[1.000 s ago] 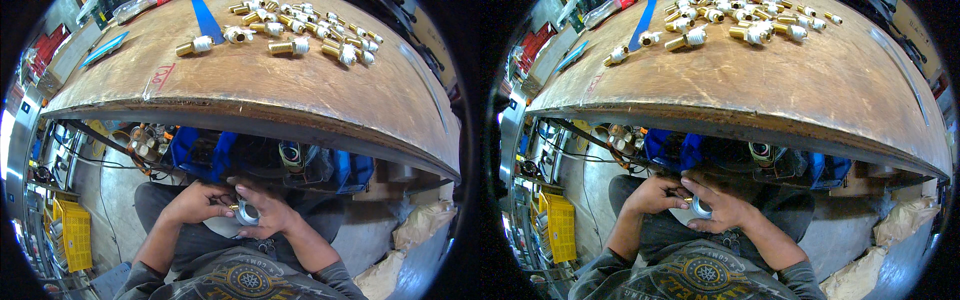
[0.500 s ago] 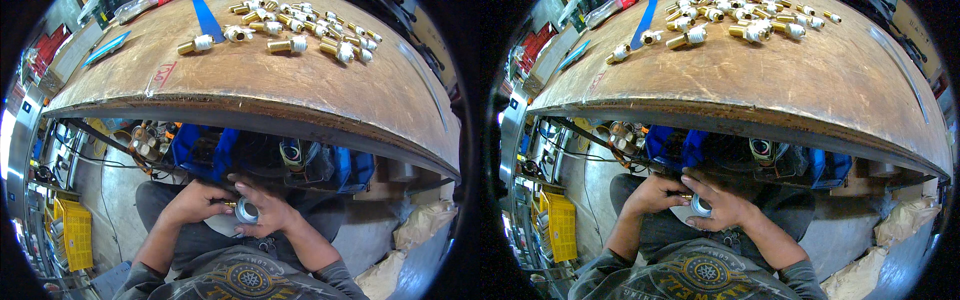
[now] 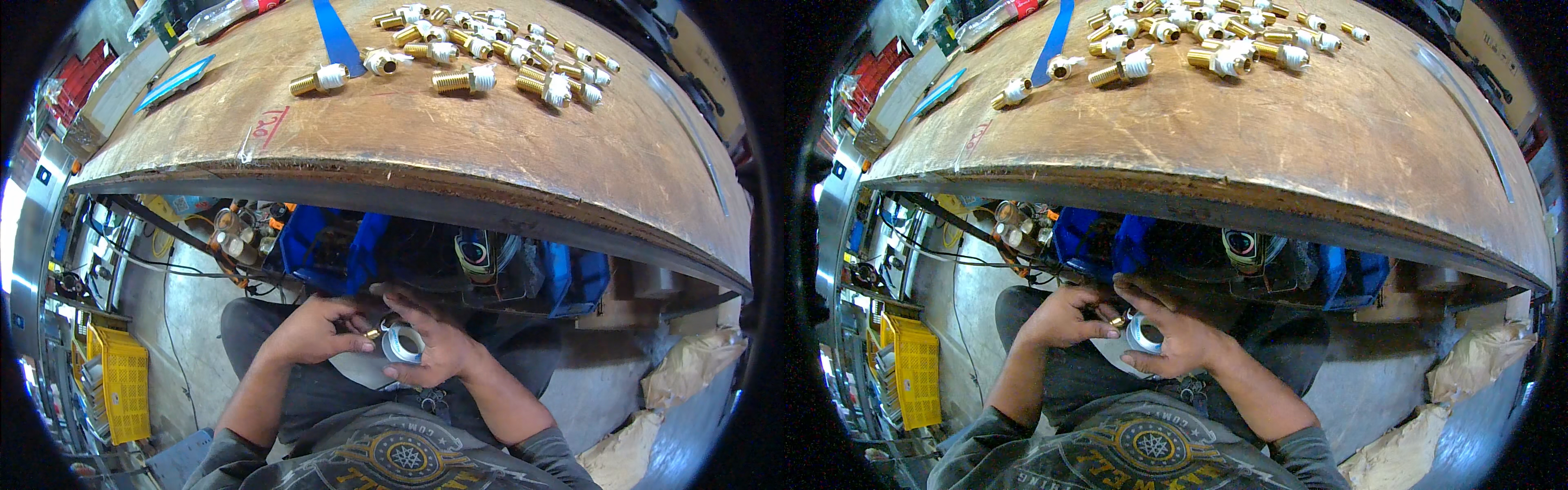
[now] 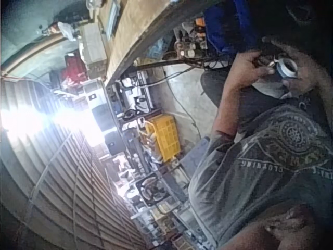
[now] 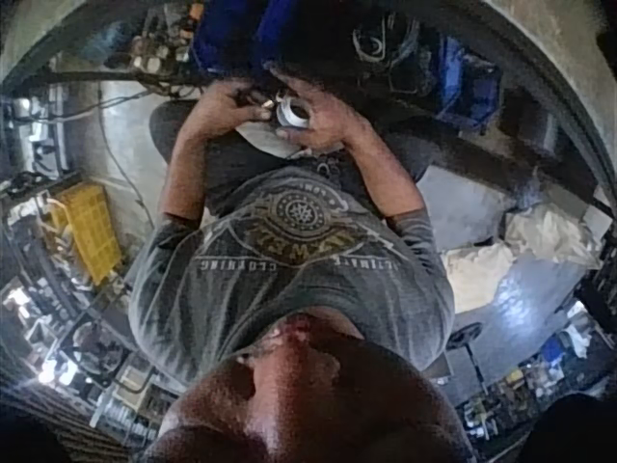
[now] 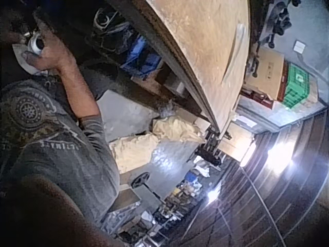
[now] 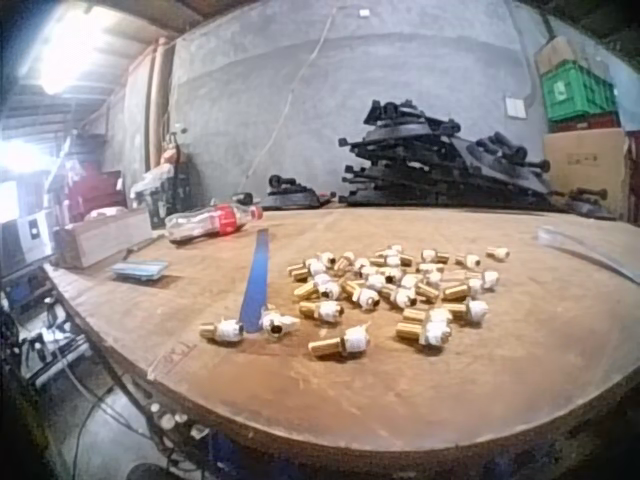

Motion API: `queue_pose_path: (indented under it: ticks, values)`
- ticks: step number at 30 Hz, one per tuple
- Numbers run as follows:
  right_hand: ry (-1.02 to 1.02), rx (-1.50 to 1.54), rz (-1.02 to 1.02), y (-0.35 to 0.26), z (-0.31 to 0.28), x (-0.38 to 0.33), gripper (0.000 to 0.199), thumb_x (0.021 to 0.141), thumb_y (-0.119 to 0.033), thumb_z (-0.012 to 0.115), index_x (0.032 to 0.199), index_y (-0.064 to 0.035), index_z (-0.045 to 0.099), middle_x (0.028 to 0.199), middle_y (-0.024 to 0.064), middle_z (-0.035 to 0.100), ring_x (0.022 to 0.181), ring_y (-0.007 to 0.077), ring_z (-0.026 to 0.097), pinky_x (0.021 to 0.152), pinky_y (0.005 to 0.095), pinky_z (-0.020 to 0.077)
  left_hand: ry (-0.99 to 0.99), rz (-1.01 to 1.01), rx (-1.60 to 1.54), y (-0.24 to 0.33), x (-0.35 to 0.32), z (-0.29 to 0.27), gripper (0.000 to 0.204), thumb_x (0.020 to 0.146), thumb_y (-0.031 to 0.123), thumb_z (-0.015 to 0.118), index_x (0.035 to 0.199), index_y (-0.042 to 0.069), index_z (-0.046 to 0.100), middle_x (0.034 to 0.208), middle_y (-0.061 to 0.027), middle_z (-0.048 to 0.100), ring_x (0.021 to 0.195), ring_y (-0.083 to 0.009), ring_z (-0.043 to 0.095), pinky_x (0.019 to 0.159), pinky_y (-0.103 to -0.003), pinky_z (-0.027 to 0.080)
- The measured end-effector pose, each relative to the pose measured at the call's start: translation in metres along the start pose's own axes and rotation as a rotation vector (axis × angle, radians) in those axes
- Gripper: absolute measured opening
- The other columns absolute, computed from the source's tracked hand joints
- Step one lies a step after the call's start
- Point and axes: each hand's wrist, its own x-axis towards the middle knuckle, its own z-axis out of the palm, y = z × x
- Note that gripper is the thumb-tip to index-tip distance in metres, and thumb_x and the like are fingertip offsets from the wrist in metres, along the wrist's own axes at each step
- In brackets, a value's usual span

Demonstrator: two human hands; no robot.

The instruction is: The person sits under a workbench and repeatedly picks up brass fittings, applies sealant from a tube, and places them on the table. The person handles the fittings one at a time, applying the sealant to the threads before setting them down.

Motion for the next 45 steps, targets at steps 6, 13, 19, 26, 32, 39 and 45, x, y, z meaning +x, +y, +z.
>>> queue_pose_path:
  ticks: [6,13,19,26,32,39,45]
  values:
    - [-0.028,-0.032,0.011,0.001,-0.003,-0.003,0.094,0.068,-0.026,0.079,0.145,-0.0051,0.031,0.144,0.0242,0.037,0.132,0.0383,0.039,0.108,0.0434,0.031,0.079,0.283,0.204,0.002,0.005,0.009,0.031,0.076,0.024,0.074,0.101,0.006,0.068,0.088,-0.0142,0.069,0.082,-0.031,0.067,0.074,-0.037,0.052]
    - [-0.038,-0.129,0.055,-0.003,-0.003,-0.001,0.087,0.074,-0.03,0.075,0.143,0.0003,0.031,0.145,0.0223,0.036,0.133,0.0357,0.038,0.109,0.0414,0.0312,0.264,0.234,0.561,-0.009,0.009,0.03,0.025,0.077,0.028,0.071,0.091,0.008,0.069,0.079,-0.0136,0.066,0.076,-0.0348,0.064,0.067,-0.043,0.051]
    - [-0.015,-0.178,0.048,-0.007,-0.004,0.003,0.079,0.073,-0.029,0.074,0.139,0.0,0.04,0.14,0.0221,0.043,0.128,0.0358,0.044,0.107,0.0415,0.0356,0.345,0.277,0.402,-0.013,0.008,0.028,0.026,0.075,0.025,0.074,0.092,0.006,0.069,0.081,-0.0128,0.067,0.075,-0.0297,0.066,0.067,-0.039,0.052]
    - [-0.087,-0.106,0.184,-0.011,-0.005,0.007,0.071,0.076,-0.025,0.071,0.136,0.0008,0.044,0.136,0.0229,0.047,0.126,0.0368,0.046,0.105,0.0411,0.0367,0.212,0.075,-0.045,-0.002,0.002,0.016,0.028,0.072,0.011,0.079,0.096,0.004,0.068,0.083,-0.006,0.069,0.075,-0.0126,0.064,0.07,-0.027,0.051]
    - [-0.084,0.022,0.237,-0.003,-0.001,0.003,0.069,0.078,-0.023,0.063,0.139,0.0003,0.038,0.131,0.0237,0.049,0.122,0.0358,0.047,0.106,0.0393,0.0339,0.166,0.041,-0.275,-0.006,0.003,0.014,0.026,0.073,0.007,0.08,0.095,0.002,0.067,0.083,-0.0021,0.067,0.077,-0.0094,0.061,0.071,-0.026,0.05]
    - [-0.037,0.233,0.44,0.006,0.008,0.0,0.056,0.079,-0.017,0.061,0.13,-0.0002,0.045,0.117,0.0181,0.054,0.11,0.0278,0.053,0.097,0.036,0.0406,0.173,0.006,-0.379,-0.016,0.007,0.016,0.028,0.072,0.008,0.081,0.095,0.0,0.066,0.084,-0.0022,0.066,0.077,-0.0095,0.06,0.071,-0.026,0.05]
    - [0.187,0.178,0.563,0.025,0.032,-0.01,0.034,0.079,-0.017,0.061,0.108,-0.0009,0.057,0.095,0.0132,0.061,0.09,0.0239,0.06,0.081,0.0352,0.0471,0.224,0.02,-0.309,-0.015,0.012,0.023,0.031,0.074,0.009,0.08,0.098,-0.001,0.066,0.085,-0.0021,0.066,0.077,-0.0078,0.059,0.069,-0.025,0.049]
